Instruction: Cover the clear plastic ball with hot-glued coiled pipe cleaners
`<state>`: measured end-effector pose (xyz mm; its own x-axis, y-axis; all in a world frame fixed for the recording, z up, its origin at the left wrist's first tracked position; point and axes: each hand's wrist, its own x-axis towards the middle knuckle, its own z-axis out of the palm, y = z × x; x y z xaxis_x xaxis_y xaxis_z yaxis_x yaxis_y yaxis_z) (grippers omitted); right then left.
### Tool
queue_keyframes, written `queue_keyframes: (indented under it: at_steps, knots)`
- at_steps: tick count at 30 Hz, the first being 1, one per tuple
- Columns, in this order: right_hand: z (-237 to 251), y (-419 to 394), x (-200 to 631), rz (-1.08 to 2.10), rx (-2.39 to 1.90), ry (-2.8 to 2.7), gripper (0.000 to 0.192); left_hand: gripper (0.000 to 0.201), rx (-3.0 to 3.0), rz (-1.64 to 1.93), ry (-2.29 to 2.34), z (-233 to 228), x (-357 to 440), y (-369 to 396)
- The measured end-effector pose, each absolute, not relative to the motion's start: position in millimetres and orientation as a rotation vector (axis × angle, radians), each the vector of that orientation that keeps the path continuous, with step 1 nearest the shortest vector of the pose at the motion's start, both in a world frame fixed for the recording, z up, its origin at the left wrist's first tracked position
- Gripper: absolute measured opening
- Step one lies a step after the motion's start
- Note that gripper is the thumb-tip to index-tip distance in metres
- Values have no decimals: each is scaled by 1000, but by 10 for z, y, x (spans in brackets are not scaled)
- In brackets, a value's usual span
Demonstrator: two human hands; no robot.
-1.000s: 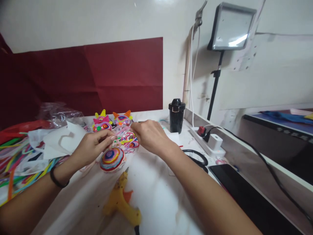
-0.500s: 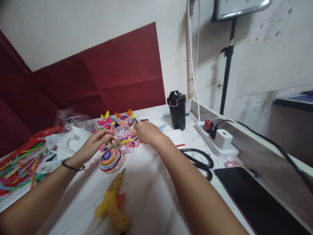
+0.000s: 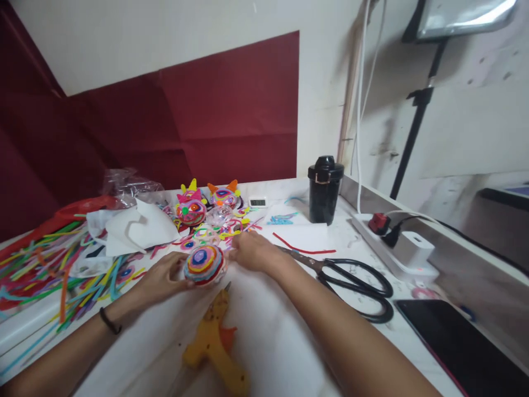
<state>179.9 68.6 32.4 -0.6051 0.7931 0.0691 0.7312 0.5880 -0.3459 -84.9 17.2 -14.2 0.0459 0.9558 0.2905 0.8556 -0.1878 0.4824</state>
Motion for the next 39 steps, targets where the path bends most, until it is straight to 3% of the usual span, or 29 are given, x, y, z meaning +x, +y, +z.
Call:
queue_keyframes:
  at_steps: [9,17,21,26,39]
  knots:
    - [-122,622,1481,473,-1172,-2514,21,58,2249,745,1825,-221,-862,220]
    - [-131,602,1497,755,-1013,-2246,14,68,2162,927,1767,-83,-833,130]
    - [-51,598,1506,980,-864,-2062,27,71,1859,1229,1585,33,-746,74]
    - [59,649,1563,1259,-683,-1853,52,68,1877,1305,1605,81,-680,93]
    - [4,797,1669,1313,-529,-1657,70,46,1368,1422,1066,255,-338,27]
